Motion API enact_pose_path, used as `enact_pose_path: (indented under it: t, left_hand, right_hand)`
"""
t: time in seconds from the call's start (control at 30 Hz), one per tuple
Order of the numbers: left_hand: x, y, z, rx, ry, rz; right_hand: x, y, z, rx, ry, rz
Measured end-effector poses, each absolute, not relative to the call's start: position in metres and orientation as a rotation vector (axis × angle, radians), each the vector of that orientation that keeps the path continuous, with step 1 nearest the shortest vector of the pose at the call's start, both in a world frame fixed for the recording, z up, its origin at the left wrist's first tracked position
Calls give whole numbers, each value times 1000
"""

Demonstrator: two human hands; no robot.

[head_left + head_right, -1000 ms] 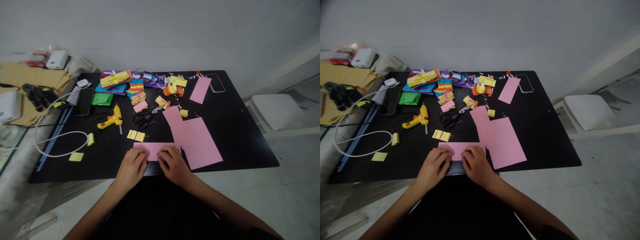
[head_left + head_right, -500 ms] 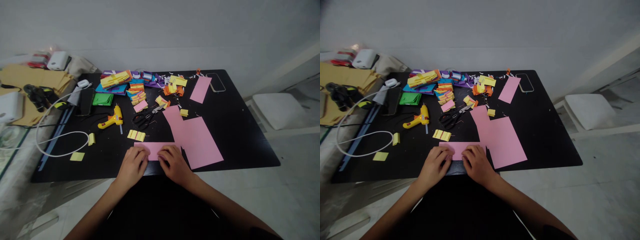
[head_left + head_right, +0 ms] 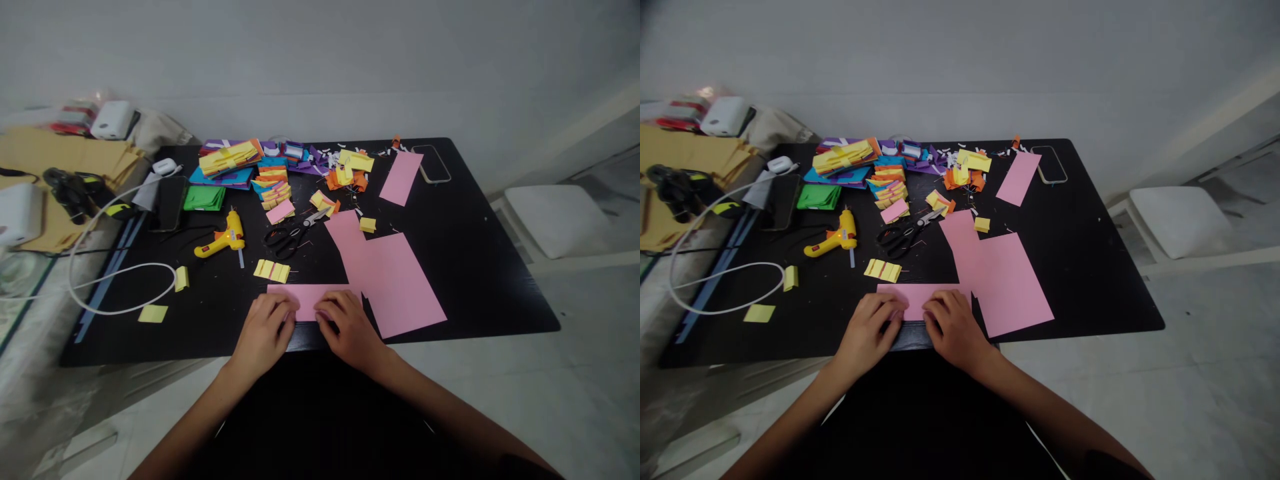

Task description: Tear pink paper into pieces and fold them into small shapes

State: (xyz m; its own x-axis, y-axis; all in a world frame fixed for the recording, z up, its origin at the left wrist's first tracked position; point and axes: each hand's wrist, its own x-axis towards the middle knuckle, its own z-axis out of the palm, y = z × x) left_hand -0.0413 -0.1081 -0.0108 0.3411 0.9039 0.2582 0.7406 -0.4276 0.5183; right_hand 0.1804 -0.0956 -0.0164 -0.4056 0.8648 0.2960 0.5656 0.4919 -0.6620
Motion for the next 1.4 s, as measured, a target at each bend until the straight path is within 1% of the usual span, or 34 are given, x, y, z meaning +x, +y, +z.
enact_pose_path:
  t: [0.3,0.47,0.6,0.97,1.4]
  left_hand:
    - [-41,-108,-12,2302,1442,791]
    - [-42,-110,-13,2392,1438,738]
    - [-43,-111,-13,2477,1411,712]
    - [-42,-111,-14,2440,1424,733]
    - [-43,-111,-14,2422,1437,747]
  right_hand:
    - [180,-96,-20,-1165,-2121,611]
    - [179,-101,-19,-1177,-2222,502]
    - [178,-107,-19,-1105,-2299,462]
    - [179,-103,-20,-1090,-2175,584]
    - [179,-103,-20,-1093,-2181,589]
